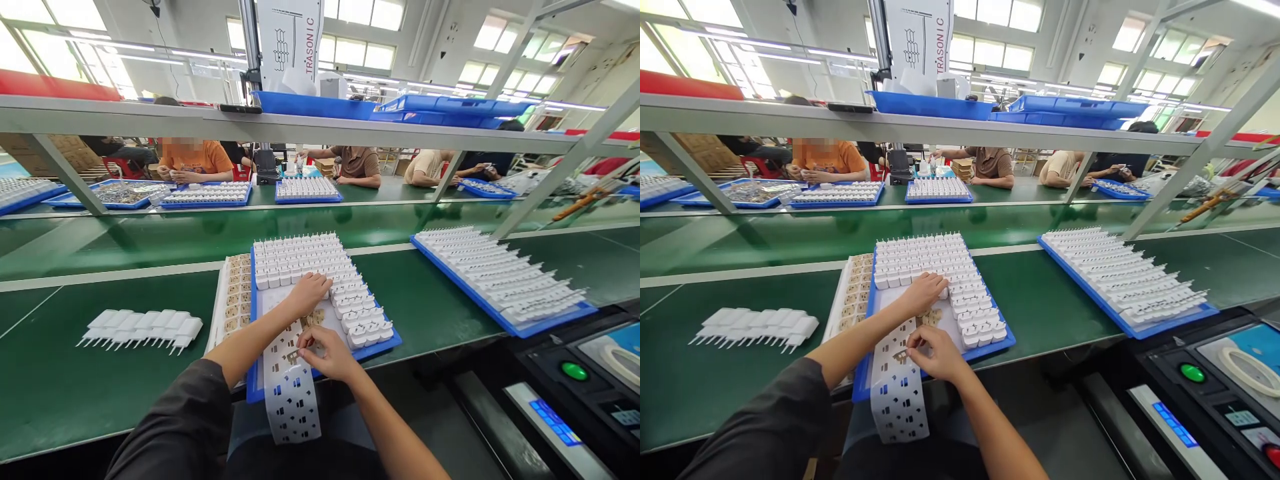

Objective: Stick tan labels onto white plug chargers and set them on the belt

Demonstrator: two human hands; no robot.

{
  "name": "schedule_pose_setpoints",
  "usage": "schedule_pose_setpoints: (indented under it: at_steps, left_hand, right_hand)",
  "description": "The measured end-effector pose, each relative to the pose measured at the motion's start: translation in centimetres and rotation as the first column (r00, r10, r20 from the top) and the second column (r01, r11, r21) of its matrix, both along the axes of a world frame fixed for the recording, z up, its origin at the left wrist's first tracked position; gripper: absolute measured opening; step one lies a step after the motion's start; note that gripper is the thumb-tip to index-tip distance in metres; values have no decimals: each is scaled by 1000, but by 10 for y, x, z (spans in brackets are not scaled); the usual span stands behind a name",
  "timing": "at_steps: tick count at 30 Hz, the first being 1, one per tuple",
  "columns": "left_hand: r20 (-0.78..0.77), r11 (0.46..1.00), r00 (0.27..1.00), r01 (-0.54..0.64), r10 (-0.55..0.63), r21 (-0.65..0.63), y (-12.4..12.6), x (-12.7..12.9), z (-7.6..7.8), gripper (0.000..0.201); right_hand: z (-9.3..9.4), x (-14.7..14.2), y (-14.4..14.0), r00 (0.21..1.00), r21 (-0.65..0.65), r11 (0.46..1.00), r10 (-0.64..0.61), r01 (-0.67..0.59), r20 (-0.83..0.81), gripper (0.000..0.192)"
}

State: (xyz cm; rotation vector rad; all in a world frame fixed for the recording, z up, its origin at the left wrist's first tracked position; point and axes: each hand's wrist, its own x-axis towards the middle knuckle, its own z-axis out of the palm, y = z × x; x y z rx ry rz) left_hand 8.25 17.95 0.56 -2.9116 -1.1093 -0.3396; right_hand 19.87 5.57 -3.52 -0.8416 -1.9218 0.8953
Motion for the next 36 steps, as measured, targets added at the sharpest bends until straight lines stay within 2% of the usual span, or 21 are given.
schedule_pose_setpoints:
  at_steps: [3, 5, 7, 8, 10, 12, 14, 16, 17, 18, 19, 20, 22, 25, 29, 32, 36]
  left_hand:
    - [75, 999, 997, -33, 36, -39, -7, -11, 11, 20]
    - [144, 996, 986, -76, 84, -56, -20, -27, 20, 24]
    - [294, 987, 947, -97, 132, -131, -42, -48, 26, 34]
    - [406, 976, 900, -83, 160, -201, -56, -59, 26, 37]
    - [616, 932, 749, -3, 242, -362, -86, -77, 20, 33]
    - [724, 859, 578, 76, 377, -507, -114, -88, 4, 33]
    - [769, 758, 349, 204, 535, -620, -132, -89, -16, 41]
    - [720, 653, 78, 362, 690, -665, -141, -82, -34, 51]
    - [665, 619, -48, 418, 746, -665, -141, -77, -40, 54]
    - [608, 597, -146, 459, 781, -658, -141, -71, -44, 57]
    - [562, 585, -212, 486, 799, -649, -139, -66, -46, 59]
    - [539, 579, -241, 506, 807, -640, -136, -61, -46, 61]
    - [553, 563, -202, 541, 808, -625, -132, -55, -45, 64]
    - [619, 552, -72, 542, 782, -634, -130, -53, -44, 65]
    - [692, 620, 42, 409, 720, -669, -134, -59, -50, 58]
    - [726, 655, 78, 374, 683, -657, -138, -61, -52, 55]
    - [743, 668, 90, 379, 663, -641, -138, -61, -54, 54]
  right_hand:
    - [1, 1, 1, 999, -2, 1000, -15, 15, -29, 11]
    - [0, 1, 1, 999, -6, 1000, -12, 12, -37, 13]
    - [0, 2, 1, 999, -8, 1000, -10, 10, -37, 14]
    - [-1, 3, 2, 999, -8, 1000, -9, 9, -35, 14]
    - [-3, 4, 2, 1000, -9, 1000, -16, 16, -26, 14]
    - [-5, 5, 4, 1000, -1, 1000, -26, 26, -10, 15]
    - [-6, 6, 6, 1000, 2, 1000, -16, 16, -11, 16]
    - [-6, 8, 7, 999, -20, 1000, 19, -20, -43, 17]
    - [-6, 8, 7, 997, -39, 998, 39, -42, -72, 18]
    - [-6, 9, 8, 992, -61, 996, 59, -66, -107, 18]
    - [-6, 10, 8, 986, -80, 993, 78, -91, -148, 19]
    - [-6, 11, 9, 977, -96, 989, 97, -117, -191, 19]
    - [-6, 13, 9, 955, -119, 979, 130, -167, -268, 18]
    - [-5, 16, 9, 926, -129, 965, 174, -228, -334, 18]
    - [-5, 18, 8, 922, -134, 962, 178, -236, -344, 18]
    - [-5, 17, 7, 928, -159, 954, 194, -254, -318, 17]
    - [-8, 17, 7, 930, -184, 942, 219, -280, -294, 18]
